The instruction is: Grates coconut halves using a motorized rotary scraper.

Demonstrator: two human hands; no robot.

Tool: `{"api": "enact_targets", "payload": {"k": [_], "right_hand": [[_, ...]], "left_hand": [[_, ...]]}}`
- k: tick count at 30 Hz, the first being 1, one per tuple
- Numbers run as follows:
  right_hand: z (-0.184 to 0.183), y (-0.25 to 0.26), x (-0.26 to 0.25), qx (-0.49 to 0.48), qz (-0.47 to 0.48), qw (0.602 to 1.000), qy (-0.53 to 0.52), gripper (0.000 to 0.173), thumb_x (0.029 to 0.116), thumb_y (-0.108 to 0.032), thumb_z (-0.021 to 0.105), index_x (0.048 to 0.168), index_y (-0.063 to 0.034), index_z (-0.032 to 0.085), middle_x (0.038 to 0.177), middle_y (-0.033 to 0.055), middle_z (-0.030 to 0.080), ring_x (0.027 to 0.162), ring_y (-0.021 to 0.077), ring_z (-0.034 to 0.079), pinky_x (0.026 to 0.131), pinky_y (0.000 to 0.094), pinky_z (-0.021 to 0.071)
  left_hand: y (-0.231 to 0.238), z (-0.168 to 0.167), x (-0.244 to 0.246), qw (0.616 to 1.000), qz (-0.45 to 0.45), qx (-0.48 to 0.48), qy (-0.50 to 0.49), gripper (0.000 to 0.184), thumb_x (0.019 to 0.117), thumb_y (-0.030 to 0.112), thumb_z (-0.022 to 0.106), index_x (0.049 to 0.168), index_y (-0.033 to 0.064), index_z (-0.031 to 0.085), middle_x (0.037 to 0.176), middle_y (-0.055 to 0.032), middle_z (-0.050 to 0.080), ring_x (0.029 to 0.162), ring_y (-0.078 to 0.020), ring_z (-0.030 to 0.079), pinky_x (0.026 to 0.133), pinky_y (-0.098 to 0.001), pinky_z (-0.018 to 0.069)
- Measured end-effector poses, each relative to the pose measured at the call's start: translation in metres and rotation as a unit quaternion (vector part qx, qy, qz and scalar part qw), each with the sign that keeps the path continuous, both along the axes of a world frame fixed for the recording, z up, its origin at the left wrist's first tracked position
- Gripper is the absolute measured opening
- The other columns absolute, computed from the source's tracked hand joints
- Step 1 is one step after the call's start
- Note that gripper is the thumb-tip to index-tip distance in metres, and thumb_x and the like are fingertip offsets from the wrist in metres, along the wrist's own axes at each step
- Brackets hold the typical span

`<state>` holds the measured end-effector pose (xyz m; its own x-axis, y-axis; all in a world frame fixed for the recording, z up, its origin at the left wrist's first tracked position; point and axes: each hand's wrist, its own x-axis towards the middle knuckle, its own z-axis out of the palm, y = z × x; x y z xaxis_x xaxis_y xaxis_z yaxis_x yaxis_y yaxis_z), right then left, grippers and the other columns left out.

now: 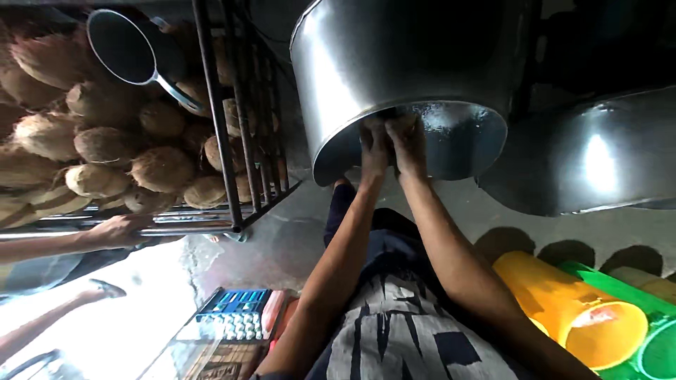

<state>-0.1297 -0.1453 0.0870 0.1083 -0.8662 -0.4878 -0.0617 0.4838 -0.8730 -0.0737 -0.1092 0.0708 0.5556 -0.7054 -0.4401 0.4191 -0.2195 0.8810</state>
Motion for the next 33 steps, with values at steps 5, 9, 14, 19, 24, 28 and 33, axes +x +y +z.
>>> {"api": "enact_targets", "payload": {"k": [5,9,14,19,24,28,33], "right_hand": [[-0.004,0.025,-0.024,-0.042,0.065,0.994,0.077,0.083,0.0999,-0.026,0.065,0.164,-0.0114,0.014,0.158,0.0149,0.038,0.135,0.0223,0.052,0.107,0.0397,0.0518],[-0.028,0.092,-0.057,-0.107,0.193,0.966,0.136,0.101,0.0861,-0.025,0.081,0.163,-0.0089,0.017,0.161,0.0218,0.030,0.137,0.0300,0.051,0.105,0.0440,0.0534],[-0.058,0.102,-0.071,-0.166,0.274,0.940,0.115,0.122,0.0758,-0.050,0.084,0.161,0.0031,0.014,0.162,0.0299,0.026,0.147,0.0346,0.037,0.116,0.0463,0.0403],[-0.052,0.085,-0.058,-0.047,0.209,0.975,0.064,0.123,0.0730,-0.042,0.088,0.164,-0.0092,0.012,0.161,0.0157,0.035,0.140,0.0210,0.047,0.109,0.0385,0.0492],[-0.037,0.024,-0.016,0.076,0.063,0.994,-0.052,0.099,0.0902,-0.031,0.076,0.164,-0.0192,0.011,0.153,0.0127,0.045,0.128,0.0214,0.057,0.102,0.0426,0.0550],[-0.013,-0.014,0.002,0.097,-0.041,0.990,-0.097,0.054,0.1011,-0.026,0.062,0.150,-0.0154,0.040,0.129,0.0092,0.061,0.112,0.0197,0.063,0.092,0.0413,0.0575],[-0.014,-0.020,-0.010,0.091,-0.085,0.983,-0.136,0.051,0.1023,-0.035,0.060,0.146,-0.0134,0.045,0.120,0.0084,0.065,0.106,0.0193,0.065,0.089,0.0401,0.0585]], "left_hand": [[0.011,-0.012,-0.006,0.995,0.017,0.020,0.100,0.054,0.1091,0.049,0.037,0.145,0.0091,0.046,0.117,-0.0079,0.065,0.100,-0.0140,0.064,0.089,-0.0342,0.0559],[0.060,-0.031,-0.008,0.947,0.166,0.070,0.264,0.063,0.1060,0.061,0.022,0.125,0.0144,0.059,0.104,-0.0057,0.068,0.093,-0.0183,0.066,0.080,-0.0434,0.0576],[0.098,-0.067,0.007,0.948,0.107,0.037,0.297,0.049,0.1084,0.049,0.028,0.122,0.0163,0.061,0.104,-0.0014,0.069,0.094,-0.0117,0.066,0.082,-0.0370,0.0579],[0.083,-0.050,0.009,0.952,0.114,0.059,0.277,0.066,0.1022,0.070,0.025,0.128,0.0209,0.061,0.114,-0.0006,0.069,0.103,-0.0140,0.066,0.085,-0.0403,0.0578],[0.059,-0.028,0.010,0.997,-0.038,0.041,0.060,0.071,0.0968,0.067,0.052,0.145,0.0154,0.050,0.129,-0.0037,0.065,0.115,-0.0147,0.062,0.100,-0.0406,0.0530],[-0.007,-0.006,-0.001,0.999,0.043,-0.012,0.015,0.059,0.0986,0.027,0.066,0.144,0.0001,0.041,0.121,-0.0119,0.065,0.110,-0.0159,0.065,0.099,-0.0369,0.0549],[-0.020,-0.001,-0.008,0.999,-0.037,0.029,-0.025,0.069,0.1000,0.041,0.064,0.151,0.0047,0.034,0.125,-0.0109,0.065,0.112,-0.0148,0.065,0.100,-0.0381,0.0557]]}}
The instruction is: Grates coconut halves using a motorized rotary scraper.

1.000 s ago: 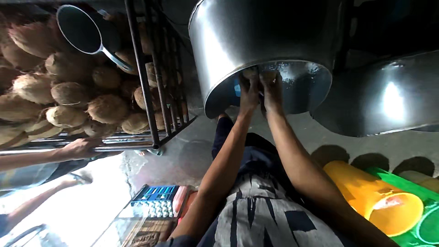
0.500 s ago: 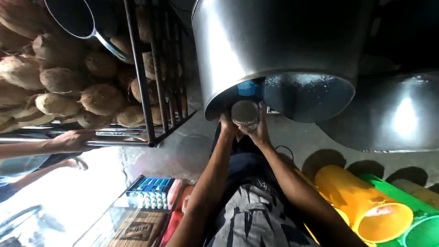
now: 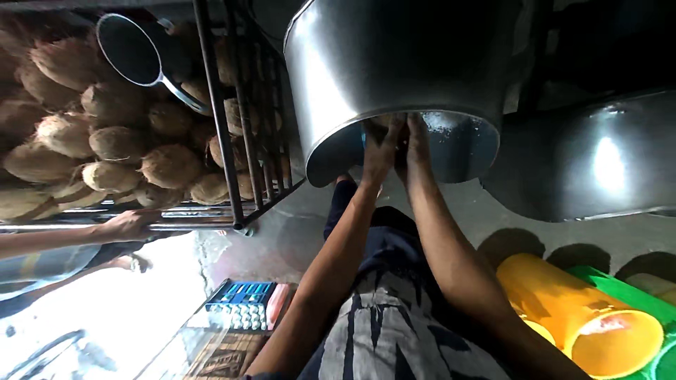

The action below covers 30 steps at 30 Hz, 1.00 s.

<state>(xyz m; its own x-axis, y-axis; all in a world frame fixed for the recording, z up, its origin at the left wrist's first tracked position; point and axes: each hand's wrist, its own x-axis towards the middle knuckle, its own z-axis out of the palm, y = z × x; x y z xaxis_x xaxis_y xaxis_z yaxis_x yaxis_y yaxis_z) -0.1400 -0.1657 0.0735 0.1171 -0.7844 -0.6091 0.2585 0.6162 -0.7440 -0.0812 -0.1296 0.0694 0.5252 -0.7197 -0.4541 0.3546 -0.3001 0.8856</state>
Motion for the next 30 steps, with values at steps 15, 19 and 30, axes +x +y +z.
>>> {"api": "enact_targets", "payload": {"k": [15,19,30], "right_hand": [[-0.022,0.073,-0.034,-0.200,0.240,0.932,0.184,0.123,0.0768,-0.036,0.088,0.165,-0.0122,0.005,0.163,0.0151,0.031,0.144,0.0218,0.042,0.115,0.0402,0.0427],[0.002,0.032,-0.002,-0.030,0.109,0.991,0.070,0.096,0.0939,-0.029,0.073,0.165,-0.0228,0.009,0.156,0.0114,0.043,0.132,0.0218,0.055,0.104,0.0430,0.0544],[-0.017,0.069,-0.057,-0.149,0.289,0.934,0.149,0.111,0.0843,-0.036,0.083,0.165,-0.0168,0.009,0.159,0.0116,0.041,0.135,0.0213,0.052,0.108,0.0414,0.0505]], "left_hand": [[0.081,-0.024,0.021,0.957,0.029,-0.030,0.286,0.085,0.0927,0.084,0.017,0.140,0.0249,0.055,0.129,0.0011,0.065,0.117,-0.0142,0.061,0.098,-0.0421,0.0536],[0.048,-0.024,0.019,0.993,0.022,-0.066,0.100,0.060,0.1024,0.047,0.054,0.142,0.0032,0.045,0.122,-0.0082,0.065,0.111,-0.0156,0.063,0.100,-0.0391,0.0535],[0.066,-0.031,0.020,0.940,0.075,-0.011,0.334,0.072,0.1020,0.070,0.024,0.127,0.0142,0.060,0.112,-0.0067,0.069,0.103,-0.0198,0.066,0.087,-0.0445,0.0573]]}}
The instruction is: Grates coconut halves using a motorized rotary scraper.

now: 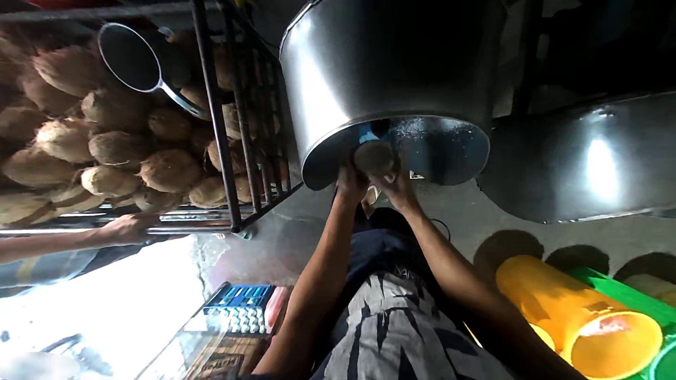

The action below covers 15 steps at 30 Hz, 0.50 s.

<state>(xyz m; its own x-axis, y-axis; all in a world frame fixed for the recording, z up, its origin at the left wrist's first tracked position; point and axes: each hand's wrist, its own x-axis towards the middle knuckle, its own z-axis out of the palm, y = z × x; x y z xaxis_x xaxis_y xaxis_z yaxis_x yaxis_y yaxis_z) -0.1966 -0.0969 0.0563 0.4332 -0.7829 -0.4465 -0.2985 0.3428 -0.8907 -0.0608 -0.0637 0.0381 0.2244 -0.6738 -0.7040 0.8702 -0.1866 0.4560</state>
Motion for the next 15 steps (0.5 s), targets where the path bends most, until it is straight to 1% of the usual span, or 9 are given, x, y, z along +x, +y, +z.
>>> {"api": "enact_targets", "payload": {"k": [2,3,5,8,9,10,12,14,15], "right_hand": [[-0.009,0.020,-0.015,0.024,0.012,0.999,-0.033,0.113,0.0788,-0.032,0.087,0.164,-0.0118,0.015,0.151,0.0127,0.048,0.127,0.0195,0.058,0.101,0.0377,0.0548],[-0.009,0.028,-0.022,0.052,0.015,0.997,-0.054,0.114,0.0761,-0.036,0.088,0.163,-0.0117,0.018,0.148,0.0118,0.051,0.123,0.0189,0.061,0.097,0.0373,0.0577],[-0.005,0.023,-0.028,0.104,0.049,0.988,-0.103,0.117,0.0701,-0.044,0.091,0.160,-0.0104,0.024,0.147,0.0096,0.053,0.126,0.0177,0.060,0.101,0.0364,0.0563],[0.008,-0.001,-0.035,0.135,0.209,0.963,-0.108,0.131,0.0637,-0.054,0.090,0.164,-0.0113,0.017,0.160,0.0081,0.039,0.141,0.0156,0.046,0.114,0.0345,0.0451],[0.009,-0.010,-0.035,0.119,0.261,0.953,-0.095,0.134,0.0646,-0.058,0.088,0.165,-0.0126,0.012,0.164,0.0080,0.033,0.144,0.0154,0.042,0.115,0.0345,0.0435],[0.008,-0.014,-0.037,0.101,0.277,0.952,-0.086,0.134,0.0667,-0.063,0.085,0.165,-0.0136,0.010,0.164,0.0076,0.034,0.142,0.0156,0.045,0.112,0.0345,0.0467],[0.004,-0.013,-0.043,0.076,0.178,0.977,-0.087,0.112,0.0774,-0.063,0.078,0.161,-0.0128,0.024,0.156,0.0051,0.047,0.135,0.0166,0.053,0.108,0.0371,0.0494],[-0.004,-0.008,-0.042,0.076,-0.014,0.995,-0.069,0.061,0.0929,-0.039,0.071,0.141,-0.0076,0.050,0.137,0.0067,0.062,0.124,0.0190,0.061,0.105,0.0413,0.0526],[-0.010,-0.006,-0.035,0.068,-0.091,0.993,-0.043,0.042,0.0979,-0.028,0.065,0.130,-0.0026,0.055,0.123,0.0090,0.066,0.114,0.0193,0.065,0.101,0.0413,0.0555]], "left_hand": [[0.021,0.001,0.000,1.000,0.001,0.022,0.007,0.066,0.1041,0.066,0.024,0.123,0.0141,0.060,0.110,-0.0069,0.069,0.101,-0.0202,0.067,0.085,-0.0446,0.0581],[0.033,0.006,0.001,0.999,-0.009,0.043,0.009,0.062,0.1048,0.064,0.027,0.122,0.0153,0.061,0.108,-0.0053,0.069,0.099,-0.0185,0.067,0.083,-0.0430,0.0586],[0.047,0.011,0.008,0.997,-0.031,0.065,-0.008,0.054,0.1058,0.060,0.031,0.118,0.0183,0.062,0.103,-0.0010,0.069,0.093,-0.0141,0.067,0.079,-0.0382,0.0586],[0.069,0.002,0.012,0.993,-0.106,0.050,-0.005,0.049,0.1078,0.052,0.032,0.122,0.0183,0.065,0.104,-0.0012,0.072,0.092,-0.0128,0.068,0.080,-0.0366,0.0596],[0.075,-0.007,0.013,0.989,-0.141,0.047,0.006,0.053,0.1077,0.055,0.030,0.124,0.0185,0.066,0.105,-0.0020,0.072,0.093,-0.0130,0.069,0.082,-0.0367,0.0596],[0.080,-0.012,0.011,0.986,-0.158,0.044,0.038,0.056,0.1075,0.056,0.026,0.122,0.0187,0.065,0.102,-0.0024,0.072,0.090,-0.0133,0.070,0.079,-0.0360,0.0603],[0.077,-0.013,0.009,0.979,-0.150,0.025,0.137,0.066,0.1042,0.065,0.022,0.123,0.0166,0.063,0.104,-0.0088,0.072,0.093,-0.0218,0.071,0.079,-0.0431,0.0609],[0.070,-0.003,0.007,0.981,-0.144,0.007,0.133,0.067,0.1035,0.066,0.020,0.125,0.0184,0.062,0.106,-0.0078,0.072,0.094,-0.0216,0.070,0.078,-0.0425,0.0607],[0.071,0.000,0.006,0.983,-0.135,-0.001,0.121,0.065,0.1036,0.065,0.019,0.125,0.0201,0.061,0.106,-0.0060,0.072,0.093,-0.0199,0.070,0.077,-0.0412,0.0603]]}}
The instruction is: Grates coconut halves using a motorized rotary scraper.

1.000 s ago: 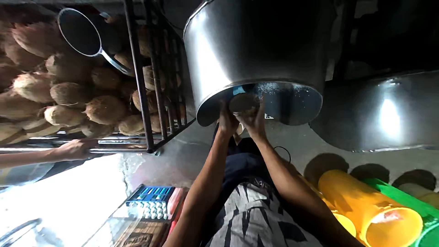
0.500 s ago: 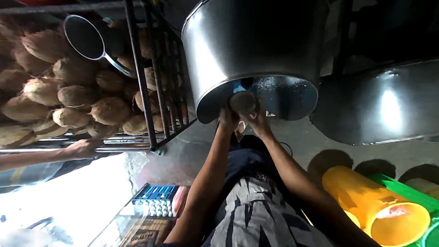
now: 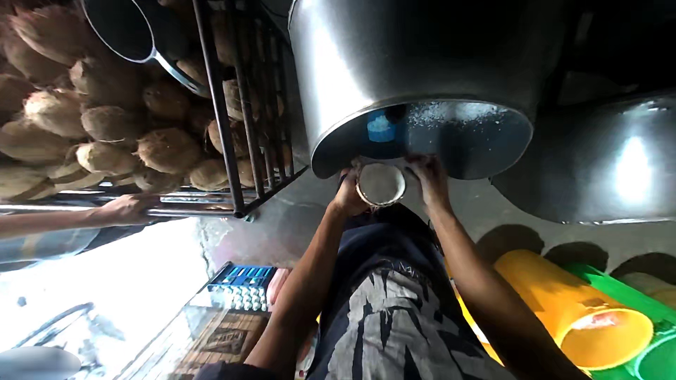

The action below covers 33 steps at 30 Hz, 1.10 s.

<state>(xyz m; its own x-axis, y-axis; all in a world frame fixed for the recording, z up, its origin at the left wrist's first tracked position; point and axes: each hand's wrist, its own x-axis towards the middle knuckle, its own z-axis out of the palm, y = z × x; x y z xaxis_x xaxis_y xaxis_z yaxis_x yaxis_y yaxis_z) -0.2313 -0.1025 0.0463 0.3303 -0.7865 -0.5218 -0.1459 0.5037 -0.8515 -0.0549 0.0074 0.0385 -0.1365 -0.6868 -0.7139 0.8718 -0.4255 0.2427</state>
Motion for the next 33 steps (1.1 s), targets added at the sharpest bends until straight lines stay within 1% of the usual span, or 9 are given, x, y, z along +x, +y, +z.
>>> {"api": "enact_targets", "payload": {"k": [3,5,7,12,19,21,24,30,33], "right_hand": [[-0.022,-0.016,0.034,0.050,-0.107,0.992,0.051,0.025,0.1050,-0.020,0.055,0.121,-0.0007,0.059,0.114,0.0114,0.070,0.104,0.0203,0.069,0.091,0.0400,0.0598],[-0.026,-0.022,0.041,0.125,-0.082,0.989,0.015,0.048,0.1071,-0.027,0.049,0.154,-0.0172,0.042,0.144,0.0089,0.056,0.123,0.0243,0.061,0.096,0.0449,0.0557],[-0.007,0.000,0.031,0.129,-0.053,0.990,0.012,0.059,0.1062,-0.039,0.051,0.161,-0.0330,0.030,0.153,0.0012,0.050,0.127,0.0221,0.060,0.096,0.0445,0.0564],[0.005,0.052,0.036,-0.013,0.059,0.998,0.025,0.098,0.0861,-0.035,0.078,0.162,-0.0094,0.020,0.156,0.0126,0.043,0.136,0.0197,0.051,0.108,0.0377,0.0516],[0.001,0.004,0.090,0.055,-0.078,0.995,-0.022,0.063,0.0950,-0.028,0.072,0.148,-0.0063,0.045,0.132,0.0138,0.062,0.115,0.0214,0.065,0.097,0.0411,0.0587],[0.009,-0.017,0.105,0.081,-0.123,0.984,-0.096,0.038,0.1026,-0.025,0.060,0.134,-0.0045,0.055,0.116,0.0104,0.067,0.102,0.0182,0.067,0.090,0.0385,0.0589],[0.033,-0.043,0.107,0.125,-0.178,0.968,-0.128,0.034,0.1088,-0.034,0.045,0.125,-0.0086,0.060,0.106,0.0038,0.068,0.095,0.0131,0.066,0.084,0.0346,0.0585],[0.020,-0.054,0.103,0.159,-0.230,0.949,-0.144,0.037,0.1060,-0.038,0.053,0.130,-0.0095,0.058,0.109,0.0053,0.069,0.097,0.0160,0.068,0.086,0.0362,0.0591],[0.014,-0.057,0.109,0.138,-0.226,0.956,-0.124,0.040,0.1039,-0.035,0.058,0.135,-0.0093,0.053,0.113,0.0064,0.066,0.100,0.0175,0.067,0.087,0.0376,0.0592]], "left_hand": [[0.002,0.000,-0.003,0.997,0.047,-0.043,-0.030,0.054,0.0988,0.061,0.039,0.125,0.0201,0.063,0.109,-0.0052,0.071,0.096,-0.0191,0.069,0.080,-0.0415,0.0597],[0.002,-0.002,-0.005,0.993,0.080,-0.061,-0.063,0.052,0.0905,0.061,0.056,0.123,0.0210,0.063,0.109,-0.0034,0.071,0.097,-0.0178,0.069,0.081,-0.0416,0.0596],[0.002,-0.005,-0.008,0.983,0.126,-0.077,-0.106,0.055,0.0871,0.064,0.064,0.123,0.0216,0.064,0.112,-0.0017,0.071,0.102,-0.0168,0.068,0.085,-0.0425,0.0587],[-0.017,-0.014,-0.021,0.962,0.210,-0.024,-0.172,0.044,0.1015,0.053,0.044,0.127,0.0183,0.055,0.110,-0.0019,0.067,0.101,-0.0158,0.065,0.087,-0.0413,0.0565],[-0.054,0.012,-0.014,0.921,0.052,0.021,-0.386,0.080,0.0927,0.064,0.062,0.157,0.0253,0.034,0.141,-0.0037,0.059,0.120,-0.0178,0.062,0.099,-0.0425,0.0546],[-0.081,0.036,-0.008,0.904,0.056,0.007,-0.423,0.068,0.0976,0.051,0.064,0.155,0.0250,0.037,0.138,-0.0049,0.060,0.116,-0.0184,0.063,0.095,-0.0420,0.0554],[-0.133,0.042,-0.013,0.865,0.104,-0.048,-0.489,0.049,0.0994,0.023,0.066,0.139,0.0019,0.048,0.122,-0.0109,0.065,0.111,-0.0134,0.064,0.100,-0.0338,0.0542],[-0.146,0.027,-0.009,0.864,0.022,-0.044,-0.502,0.061,0.1003,0.032,0.065,0.146,0.0000,0.042,0.130,-0.0140,0.063,0.118,-0.0149,0.062,0.105,-0.0345,0.0514],[-0.150,0.014,0.004,0.879,0.059,-0.113,-0.459,0.042,0.1014,0.022,0.064,0.133,-0.0010,0.050,0.109,-0.0100,0.066,0.098,-0.0141,0.066,0.089,-0.0339,0.0581]]}}
